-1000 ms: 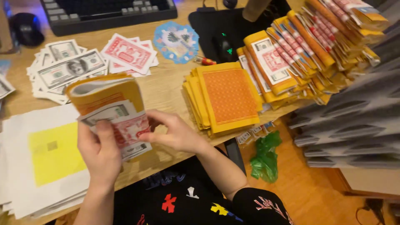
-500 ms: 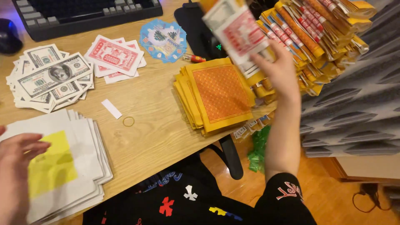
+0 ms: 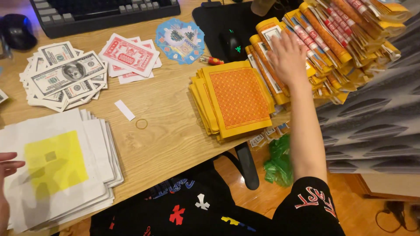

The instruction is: Folding and bundling stacks of joss paper on a desk

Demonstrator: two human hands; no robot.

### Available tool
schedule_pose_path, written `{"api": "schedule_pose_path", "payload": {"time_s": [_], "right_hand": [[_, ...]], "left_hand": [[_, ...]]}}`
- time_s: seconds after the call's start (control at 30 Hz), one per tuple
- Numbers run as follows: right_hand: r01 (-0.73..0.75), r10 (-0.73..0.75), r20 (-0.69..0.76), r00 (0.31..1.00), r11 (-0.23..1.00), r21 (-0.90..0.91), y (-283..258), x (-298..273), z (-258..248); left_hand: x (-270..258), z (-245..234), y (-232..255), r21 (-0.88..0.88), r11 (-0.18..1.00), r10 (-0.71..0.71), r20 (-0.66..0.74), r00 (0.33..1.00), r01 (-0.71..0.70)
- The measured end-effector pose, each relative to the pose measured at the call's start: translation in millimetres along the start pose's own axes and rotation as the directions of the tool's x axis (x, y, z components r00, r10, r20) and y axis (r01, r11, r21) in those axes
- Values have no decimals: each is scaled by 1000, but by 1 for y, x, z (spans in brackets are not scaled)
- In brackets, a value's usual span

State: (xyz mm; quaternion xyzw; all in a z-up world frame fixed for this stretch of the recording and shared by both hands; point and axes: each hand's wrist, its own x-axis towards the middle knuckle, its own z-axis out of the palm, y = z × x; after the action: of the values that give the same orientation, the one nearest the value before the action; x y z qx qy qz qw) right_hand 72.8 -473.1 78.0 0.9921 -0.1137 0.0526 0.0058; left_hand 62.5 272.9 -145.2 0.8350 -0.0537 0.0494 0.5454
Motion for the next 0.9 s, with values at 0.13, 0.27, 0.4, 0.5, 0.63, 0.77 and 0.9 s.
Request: {"api": "schedule_pose_path", "payload": {"time_s": [0.13, 0.27, 0.4, 0.5, 0.63, 0.77, 0.9], "right_hand": [[79, -84, -19, 996, 982, -172, 12, 6, 25], [71, -87, -170, 982, 993, -94, -4, -11, 19], [19, 19, -287, 958, 991, 129, -49, -53, 24], [-197, 197, -25, 980, 980, 6, -74, -74, 42], [-70, 72, -154, 985, 997, 19, -72, -81, 66], [-62, 65, -200, 978, 998, 22, -63, -79, 64], [-207, 216, 18, 976, 907, 366, -85, -80, 21]], "left_hand": [[-27, 21, 130, 99, 982, -152, -93, 984, 161], [-37, 31, 154, 152, 984, -66, -206, 976, 98], [-41, 20, 108, 438, 897, 126, -126, 984, -59], [-36, 19, 120, 829, 538, 324, -39, 945, -150], [-42, 27, 149, 853, 522, 237, -124, 963, -18], [-41, 32, 155, 838, 540, 141, -175, 974, 73], [-29, 30, 170, 765, 616, -44, -208, 977, 190]]}}
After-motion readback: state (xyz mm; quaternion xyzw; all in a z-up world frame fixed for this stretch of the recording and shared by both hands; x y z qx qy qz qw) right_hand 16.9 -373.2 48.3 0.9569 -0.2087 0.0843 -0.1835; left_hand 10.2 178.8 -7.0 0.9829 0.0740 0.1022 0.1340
